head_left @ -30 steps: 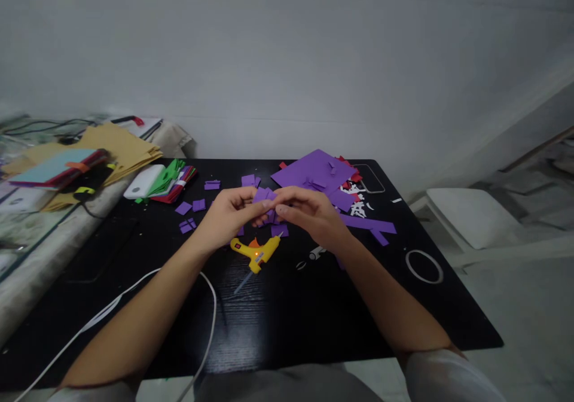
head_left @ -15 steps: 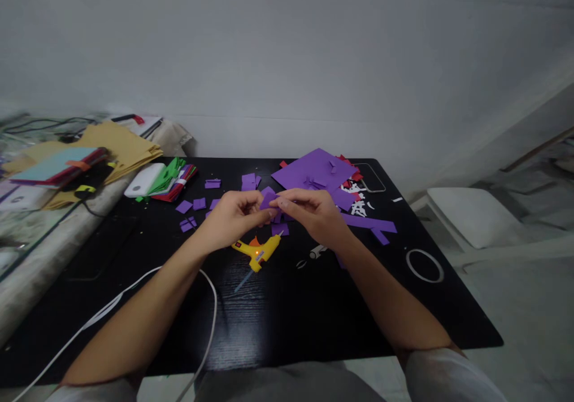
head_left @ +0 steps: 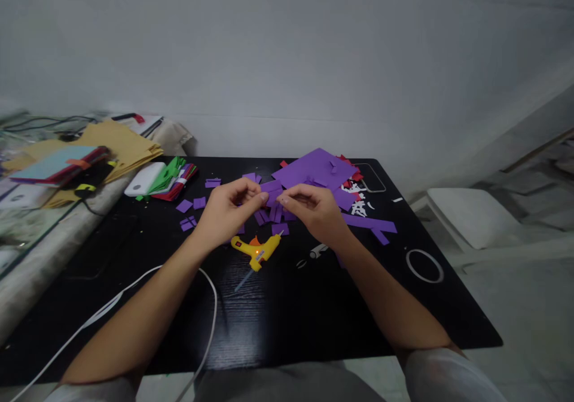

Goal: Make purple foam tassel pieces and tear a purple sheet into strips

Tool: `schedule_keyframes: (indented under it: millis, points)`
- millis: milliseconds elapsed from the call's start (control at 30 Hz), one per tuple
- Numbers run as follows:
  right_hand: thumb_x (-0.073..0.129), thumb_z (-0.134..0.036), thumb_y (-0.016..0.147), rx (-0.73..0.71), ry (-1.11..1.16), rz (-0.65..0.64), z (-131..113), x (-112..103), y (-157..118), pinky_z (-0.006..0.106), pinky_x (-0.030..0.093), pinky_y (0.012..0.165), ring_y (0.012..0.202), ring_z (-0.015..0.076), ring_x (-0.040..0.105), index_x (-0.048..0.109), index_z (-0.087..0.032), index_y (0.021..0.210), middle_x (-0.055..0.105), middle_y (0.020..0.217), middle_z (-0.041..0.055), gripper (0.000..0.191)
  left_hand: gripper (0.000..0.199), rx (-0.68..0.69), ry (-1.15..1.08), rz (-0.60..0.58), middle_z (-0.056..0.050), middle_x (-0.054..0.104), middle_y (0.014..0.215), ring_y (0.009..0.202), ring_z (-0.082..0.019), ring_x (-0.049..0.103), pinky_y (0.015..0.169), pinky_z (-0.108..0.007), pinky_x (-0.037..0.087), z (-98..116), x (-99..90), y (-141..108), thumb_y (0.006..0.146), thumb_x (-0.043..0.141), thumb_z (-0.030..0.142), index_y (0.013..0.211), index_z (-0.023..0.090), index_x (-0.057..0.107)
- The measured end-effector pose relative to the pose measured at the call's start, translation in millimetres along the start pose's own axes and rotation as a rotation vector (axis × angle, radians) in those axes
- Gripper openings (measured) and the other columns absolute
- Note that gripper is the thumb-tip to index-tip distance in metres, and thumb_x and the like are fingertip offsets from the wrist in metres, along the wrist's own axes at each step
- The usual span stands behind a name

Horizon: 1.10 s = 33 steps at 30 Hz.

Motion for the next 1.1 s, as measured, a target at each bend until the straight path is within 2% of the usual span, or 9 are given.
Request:
schedule_keyframes:
  millis: [133,233,333,400,500,667,833,967,1100]
  points:
    - [0.085,-0.034,0.075,0.006,0.063,0.052,10.2,-1.1,3.0,0.036,0.058,0.092,0.100,0.0193,0.071,0.064,-0.022,0.097,0.074,0.103,0.0056,0.032,0.026,-0.015,-0.046,0.012,0.000,0.064,0.070,0.063,-0.012,0.058,0.060,-0.024,0.045,1.8,-0.7,-0.5,0.083,0.076,0.040,0.081,0.016,0.067]
    - [0.086,-0.033,0.075,-0.007,0.018,-0.039,13.8,3.4,3.8,0.039,0.056,0.099,0.110,0.0212,0.069,0.064,-0.023,0.111,0.072,0.115,0.0071,0.043,0.026,-0.023,-0.077,0.014,0.000,0.064,0.068,0.060,-0.012,0.057,0.057,-0.024,0.044,5.5,0.0,-1.6,0.081,0.079,0.040,0.079,0.016,0.068]
    - [0.080,-0.035,0.082,-0.070,-0.074,-0.187,12.6,10.6,2.6,0.042,0.052,0.106,0.114,0.0221,0.067,0.073,-0.024,0.108,0.072,0.120,0.0063,0.029,0.025,-0.035,-0.097,-0.001,0.001,0.064,0.064,0.056,-0.011,0.055,0.054,-0.023,0.043,8.8,1.6,-2.6,0.080,0.079,0.040,0.078,0.017,0.068]
    - [0.077,-0.034,0.086,-0.104,-0.143,-0.216,11.4,11.6,2.2,0.042,0.051,0.106,0.111,0.0218,0.068,0.078,-0.024,0.097,0.073,0.113,0.0050,0.015,0.024,-0.038,-0.114,-0.009,0.001,0.064,0.061,0.054,-0.011,0.054,0.053,-0.023,0.043,10.1,2.0,-2.8,0.080,0.079,0.039,0.078,0.017,0.068]
    - [0.077,-0.034,0.086,-0.086,-0.169,-0.187,9.2,5.8,3.3,0.043,0.051,0.105,0.108,0.0218,0.069,0.080,-0.025,0.088,0.076,0.101,0.0039,0.010,0.024,-0.029,-0.107,0.021,0.001,0.063,0.060,0.053,-0.011,0.054,0.052,-0.023,0.043,9.8,-1.8,-1.1,0.079,0.079,0.039,0.076,0.018,0.068]
    - [0.079,-0.037,0.085,-0.013,0.014,-0.086,-5.7,-17.0,4.6,0.042,0.055,0.103,0.108,0.0206,0.071,0.080,-0.026,0.090,0.077,0.117,0.0046,0.013,0.026,-0.041,-0.034,0.092,0.001,0.063,0.064,0.055,-0.010,0.054,0.053,-0.023,0.041,-0.1,-14.8,6.0,0.080,0.078,0.040,0.077,0.017,0.066]
    - [0.077,-0.047,0.086,-0.059,0.144,0.051,-24.5,-41.1,3.0,0.043,0.060,0.095,0.113,0.0232,0.070,0.076,-0.028,0.093,0.076,0.118,0.0038,0.020,0.026,-0.049,0.190,0.026,0.001,0.062,0.068,0.059,-0.011,0.052,0.057,-0.024,0.040,-14.3,-17.8,9.7,0.084,0.072,0.041,0.078,0.017,0.066]
    - [0.072,-0.059,0.086,-0.093,0.083,0.146,-29.9,-53.6,1.7,0.041,0.062,0.085,0.118,0.0262,0.068,0.071,-0.027,0.092,0.072,0.127,0.0044,0.032,0.026,-0.016,0.273,-0.013,0.001,0.062,0.069,0.060,-0.013,0.052,0.058,-0.025,0.039,-18.1,-14.9,9.1,0.087,0.070,0.041,0.078,0.017,0.066]
    - [0.074,-0.057,0.084,-0.122,0.046,0.186,-30.1,-55.4,1.4,0.041,0.062,0.085,0.115,0.0264,0.069,0.072,-0.027,0.087,0.073,0.124,0.0038,0.030,0.026,-0.014,0.295,-0.027,0.000,0.062,0.067,0.059,-0.013,0.052,0.057,-0.025,0.038,-18.0,-13.7,8.5,0.087,0.069,0.042,0.077,0.017,0.066]
Point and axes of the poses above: each hand's wrist, its own y-axis towards the middle knuckle, its own x-axis out of the palm, z = x × y, the point moved 4 cm from there along y, towards the middle knuckle
